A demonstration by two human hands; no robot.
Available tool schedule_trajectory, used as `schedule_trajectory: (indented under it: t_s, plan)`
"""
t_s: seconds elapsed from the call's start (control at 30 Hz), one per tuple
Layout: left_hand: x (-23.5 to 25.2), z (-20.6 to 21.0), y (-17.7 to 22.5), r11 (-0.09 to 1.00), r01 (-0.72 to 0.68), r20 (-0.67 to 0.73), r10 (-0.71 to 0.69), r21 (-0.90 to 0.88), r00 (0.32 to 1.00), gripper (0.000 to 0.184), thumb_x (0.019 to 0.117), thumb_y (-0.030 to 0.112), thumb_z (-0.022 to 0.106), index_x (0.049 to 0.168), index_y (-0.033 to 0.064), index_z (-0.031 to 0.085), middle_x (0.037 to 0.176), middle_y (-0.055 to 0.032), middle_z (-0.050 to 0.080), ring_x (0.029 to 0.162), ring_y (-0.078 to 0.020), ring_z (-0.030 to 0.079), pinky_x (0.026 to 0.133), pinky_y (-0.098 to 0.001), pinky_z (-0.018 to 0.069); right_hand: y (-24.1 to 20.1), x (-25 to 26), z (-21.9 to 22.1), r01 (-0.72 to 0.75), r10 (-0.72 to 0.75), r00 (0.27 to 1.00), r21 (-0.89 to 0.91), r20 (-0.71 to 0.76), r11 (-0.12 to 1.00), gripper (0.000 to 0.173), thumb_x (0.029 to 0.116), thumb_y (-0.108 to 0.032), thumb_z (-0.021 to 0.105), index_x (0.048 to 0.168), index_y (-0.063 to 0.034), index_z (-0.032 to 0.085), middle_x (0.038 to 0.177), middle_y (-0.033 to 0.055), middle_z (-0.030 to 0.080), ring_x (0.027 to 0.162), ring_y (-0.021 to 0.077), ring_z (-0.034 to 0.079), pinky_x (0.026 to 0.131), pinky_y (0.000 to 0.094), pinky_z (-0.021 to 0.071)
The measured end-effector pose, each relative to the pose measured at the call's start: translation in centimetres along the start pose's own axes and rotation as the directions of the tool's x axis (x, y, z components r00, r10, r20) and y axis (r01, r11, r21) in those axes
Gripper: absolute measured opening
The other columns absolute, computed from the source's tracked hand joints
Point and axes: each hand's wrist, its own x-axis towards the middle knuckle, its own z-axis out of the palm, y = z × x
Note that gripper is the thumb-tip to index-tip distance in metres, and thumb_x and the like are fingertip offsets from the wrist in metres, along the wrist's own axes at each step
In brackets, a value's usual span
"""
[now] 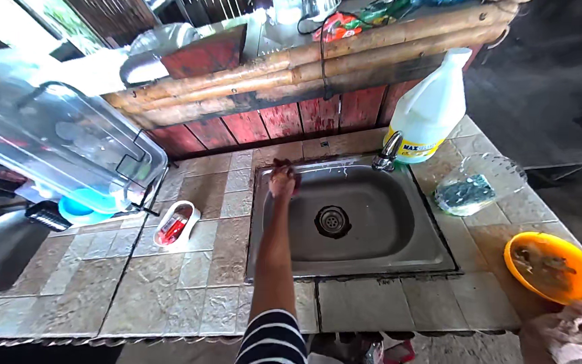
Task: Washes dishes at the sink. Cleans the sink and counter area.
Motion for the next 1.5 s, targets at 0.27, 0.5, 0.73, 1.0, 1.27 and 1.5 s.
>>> schedule_trajectory:
  t_s: [0.27, 0.5, 0.73, 1.0, 1.27, 1.5]
  plan:
    - [3.2, -2.9, -1.2, 0.882, -0.241, -0.181, 0.18, -0.406, 0.967, 0.024, 0.1011, 0.016, 0.061, 0.119, 0.005, 0.074, 0.128, -0.0134, 0.069, 0.125, -0.0264, 0.062, 0.112, -0.0474, 0.0453, 1.5, 0.6, 0.5, 0.07, -0.071, 0.997, -0.035, -0.029, 0.997, 0.045, 0.1064, -0.019, 0.045, 0.13, 0.0159, 0.058, 0.132, 0.033, 0.06, 0.131, 0.0345, 0.057, 0.116, 0.0345, 0.0369]
    - [3.3, -0.2, 1.8, 0.996, 0.07, -0.057, -0.072, -0.047, 0.996, 0.064, 0.0956, 0.048, 0.067, 0.145, 0.0087, 0.057, 0.147, -0.0258, 0.053, 0.14, -0.0488, 0.044, 0.112, -0.0693, 0.033, 0.2, 0.2, 0.6, 0.015, -0.017, 0.999, -0.085, -0.028, 0.996, 0.045, 0.1073, -0.018, 0.042, 0.132, 0.0174, 0.056, 0.134, 0.0353, 0.058, 0.132, 0.0374, 0.055, 0.117, 0.0366, 0.0348]
    - [2.9, 7.4, 16.9, 0.835, -0.514, 0.238, 0.549, -0.196, 0.801, 0.038, 0.0919, 0.023, 0.07, 0.129, 0.0143, 0.07, 0.136, -0.0095, 0.066, 0.139, -0.0312, 0.05, 0.114, -0.0565, 0.0375, -0.3, 0.1, 0.6, 0.008, -0.011, 0.999, -0.075, -0.043, 0.997, 0.046, 0.1071, -0.02, 0.043, 0.131, 0.017, 0.057, 0.135, 0.036, 0.057, 0.133, 0.0391, 0.054, 0.118, 0.0384, 0.0348]
    - [6.4, -7.2, 0.5, 0.924, -0.38, 0.386, 0.368, -0.048, 0.846, 0.049, 0.0897, 0.025, 0.074, 0.138, 0.0181, 0.066, 0.163, -0.0195, 0.034, 0.15, -0.0376, 0.035, 0.118, -0.0561, 0.0334, -0.8, 0.1, 0.5, 0.002, -0.004, 0.999, -0.09, -0.031, 0.996, 0.047, 0.1072, -0.022, 0.043, 0.132, 0.0153, 0.058, 0.135, 0.0349, 0.058, 0.133, 0.0408, 0.055, 0.117, 0.0414, 0.0359]
    - [-8.8, -11.4, -11.3, 0.845, -0.531, 0.556, 0.411, 0.066, 0.723, 0.038, 0.0854, 0.027, 0.079, 0.121, 0.0142, 0.075, 0.141, -0.0134, 0.062, 0.141, -0.0387, 0.047, 0.11, -0.0655, 0.0391, -0.3, -1.0, -1.0, 0.012, -0.013, 0.999, 0.012, 0.051, 1.0, 0.044, 0.1076, -0.017, 0.042, 0.136, 0.0138, 0.054, 0.139, 0.0282, 0.057, 0.136, 0.0274, 0.052, 0.118, 0.0294, 0.034]
    - [-26.5, -11.4, -2.8, 0.988, -0.126, 0.409, 0.154, -0.095, 0.899, 0.038, 0.0908, 0.023, 0.073, 0.127, 0.012, 0.073, 0.132, -0.0163, 0.066, 0.127, -0.0323, 0.059, 0.111, -0.0518, 0.0432, 0.1, -0.6, -1.8, -0.024, 0.021, 0.995, 0.032, 0.093, 0.999, 0.046, 0.108, -0.02, 0.041, 0.143, 0.0101, 0.049, 0.144, 0.0248, 0.055, 0.14, 0.0273, 0.049, 0.119, 0.031, 0.0333]
